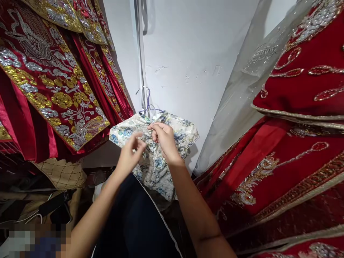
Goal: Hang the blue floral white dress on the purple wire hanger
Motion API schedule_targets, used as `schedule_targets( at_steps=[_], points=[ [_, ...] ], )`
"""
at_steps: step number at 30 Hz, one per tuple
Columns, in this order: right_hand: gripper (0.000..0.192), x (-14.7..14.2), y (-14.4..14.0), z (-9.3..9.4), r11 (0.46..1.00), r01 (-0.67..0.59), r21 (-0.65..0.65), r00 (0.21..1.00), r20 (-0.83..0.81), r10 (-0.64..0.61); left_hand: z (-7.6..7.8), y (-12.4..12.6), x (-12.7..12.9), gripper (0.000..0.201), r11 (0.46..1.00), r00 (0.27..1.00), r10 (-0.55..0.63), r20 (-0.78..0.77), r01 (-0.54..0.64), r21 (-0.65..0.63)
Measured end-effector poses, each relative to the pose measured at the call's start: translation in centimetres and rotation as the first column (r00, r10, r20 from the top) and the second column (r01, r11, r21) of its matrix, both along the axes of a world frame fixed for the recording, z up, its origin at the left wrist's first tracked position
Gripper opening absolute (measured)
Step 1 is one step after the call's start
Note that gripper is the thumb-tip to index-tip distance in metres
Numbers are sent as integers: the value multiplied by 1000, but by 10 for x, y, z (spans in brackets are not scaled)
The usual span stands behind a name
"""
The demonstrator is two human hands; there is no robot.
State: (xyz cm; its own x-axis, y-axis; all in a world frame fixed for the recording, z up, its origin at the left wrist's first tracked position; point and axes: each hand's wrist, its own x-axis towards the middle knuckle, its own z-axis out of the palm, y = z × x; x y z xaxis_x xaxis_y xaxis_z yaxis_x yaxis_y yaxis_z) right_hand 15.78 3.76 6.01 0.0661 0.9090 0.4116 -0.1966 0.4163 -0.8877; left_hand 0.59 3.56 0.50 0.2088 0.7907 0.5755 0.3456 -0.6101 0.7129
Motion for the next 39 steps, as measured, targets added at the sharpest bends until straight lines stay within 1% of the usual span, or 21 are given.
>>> schedule_targets(
  at_steps=[2,4,7,9,11,13,15,16,17,18,19,22,24,25,27,30,32,33,35,37,39],
  points=[
    [17,0,-1,4,999,-12,41,998,56,10,34,9,-1,40,982,997,16,75,-30,184],
    [17,-2,2,7,997,-41,67,996,83,35,54,15,4,27,956,999,-12,36,1,294],
    [18,-4,13,-8,999,12,46,998,68,-15,61,17,13,16,940,999,-3,41,-12,341],
    [17,-5,22,-32,994,112,-14,992,61,-111,59,17,13,16,934,986,44,160,-97,345],
    [16,-6,26,-60,981,176,-84,984,56,-171,57,21,2,16,917,934,102,342,-221,331],
    [18,-7,22,-86,977,166,-135,986,42,-162,55,32,-23,15,901,821,147,551,-342,269],
    [19,-10,12,-100,981,114,-158,993,5,-114,45,49,-53,12,921,639,171,750,-373,108],
    [20,-12,6,-103,984,75,-164,997,-23,-80,36,58,-67,11,944,524,196,829,-329,-15],
    [20,-14,-1,-103,986,31,-163,998,-53,-40,24,66,-78,9,961,428,237,872,-233,-146],
    [20,-16,-7,-101,988,-13,-156,997,-79,1,10,72,-85,12,955,361,296,884,-146,-260],
    [20,-17,-12,-98,988,-52,-144,994,-99,38,-5,76,-88,16,938,330,347,878,-102,-332],
    [22,-16,-26,-89,987,-97,-131,988,-131,80,-49,80,-76,17,922,332,387,860,-160,-353],
    [22,-9,-35,-89,983,-72,-167,985,-167,44,-65,78,-62,12,922,357,379,854,-226,-314],
    [21,-4,-39,-90,980,-58,-188,982,-188,22,-67,76,-56,11,923,369,369,853,-254,-290],
    [20,6,-45,-91,976,-51,-213,970,-245,-2,-61,71,-51,13,921,433,342,834,-332,-205],
    [21,16,-48,-86,978,-88,-190,935,-355,15,-37,71,-57,17,878,617,325,717,-478,14],
    [21,14,-48,-81,981,-99,-166,930,-365,32,-23,77,-67,18,863,691,313,651,-493,109],
    [20,10,-47,-79,982,-101,-163,942,-332,42,-19,83,-72,17,880,675,294,677,-467,84],
    [21,-3,-46,-78,979,-97,-180,976,-211,58,-17,95,-81,14,924,549,264,793,-379,-45],
    [26,-19,-47,-83,973,-83,-214,994,-84,67,-23,105,-85,12,945,386,274,881,-277,-173],
    [31,-34,-47,-91,966,-75,-249,997,-25,72,-37,106,-84,16,954,310,288,906,-177,-242]
  ],
)
